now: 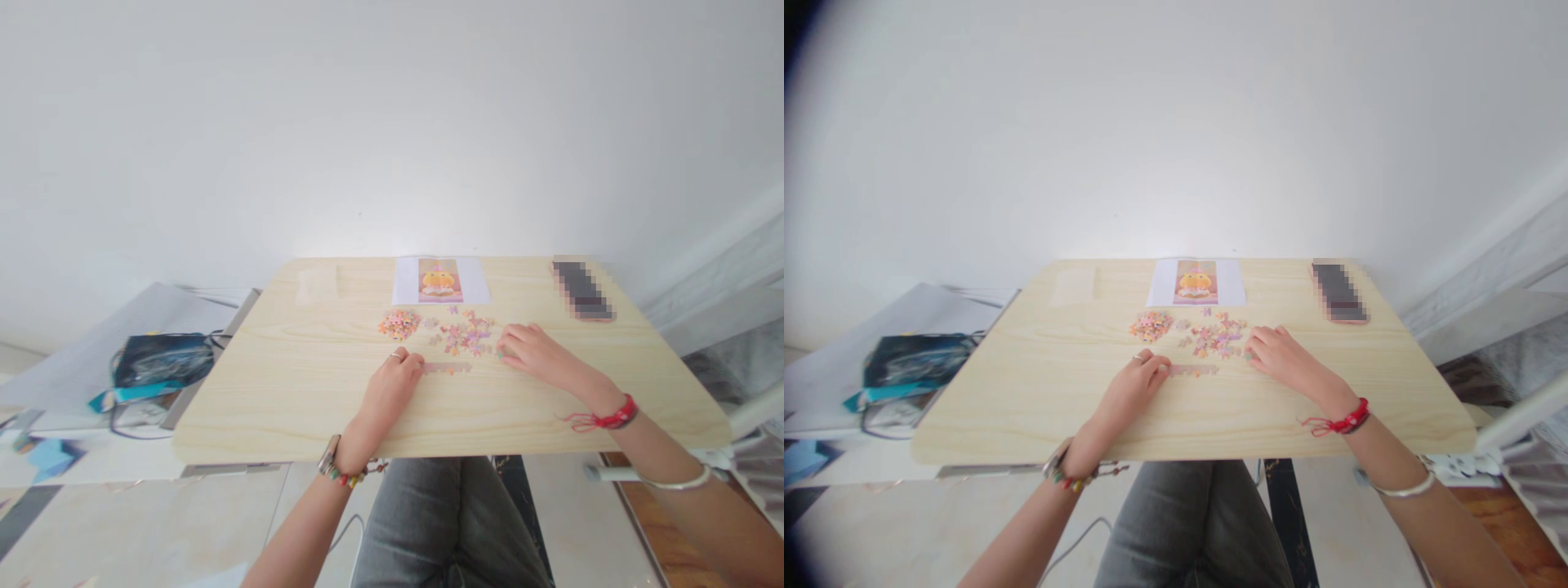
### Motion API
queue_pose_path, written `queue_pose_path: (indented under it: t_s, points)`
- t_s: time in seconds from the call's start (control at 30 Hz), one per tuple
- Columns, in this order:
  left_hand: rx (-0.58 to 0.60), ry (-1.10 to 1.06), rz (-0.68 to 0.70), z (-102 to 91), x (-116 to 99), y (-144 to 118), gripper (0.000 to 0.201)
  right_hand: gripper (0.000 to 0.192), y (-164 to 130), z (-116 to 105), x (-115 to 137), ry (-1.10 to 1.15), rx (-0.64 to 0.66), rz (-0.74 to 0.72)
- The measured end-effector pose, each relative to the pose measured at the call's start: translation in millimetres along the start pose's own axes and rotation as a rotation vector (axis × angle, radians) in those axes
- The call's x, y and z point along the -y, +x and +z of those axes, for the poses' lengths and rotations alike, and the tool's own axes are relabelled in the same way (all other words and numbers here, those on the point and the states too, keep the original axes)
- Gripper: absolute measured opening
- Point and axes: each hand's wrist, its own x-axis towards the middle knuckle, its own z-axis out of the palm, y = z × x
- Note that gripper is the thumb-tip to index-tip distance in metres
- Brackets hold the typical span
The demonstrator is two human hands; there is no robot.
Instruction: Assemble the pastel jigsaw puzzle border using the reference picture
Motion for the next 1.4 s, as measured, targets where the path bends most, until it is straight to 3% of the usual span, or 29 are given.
queue_pose_path:
  t_s: [0.17, 0.37, 0.57, 0.87, 1.13, 1.4]
  points:
    - [-0.016, -0.001, 0.004, 1.1, 2, 0, 0.022, 0.017, -6, -3, -5, 0.108, -0.038, 0.020]
    - [-0.026, 0.008, 0.006, 1.2, 2, 0, 0.021, 0.016, -9, 8, 18, 0.075, -0.199, 0.351]
    - [-0.022, 0.000, 0.010, -0.7, 2, 0, 0.021, 0.012, -6, 17, 33, -0.019, -0.174, 0.494]
    - [-0.039, -0.010, 0.020, 3.7, 5, 1, 0.021, 0.011, -15, 21, 24, 0.028, -0.192, 0.383]
    - [-0.044, -0.031, 0.024, 6.0, 8, 3, 0.019, 0.007, -7, 15, 41, 0.071, -0.194, 0.112]
    - [-0.043, -0.024, 0.026, 3.8, 6, 2, 0.019, 0.007, 6, 22, 48, -0.019, -0.156, 0.052]
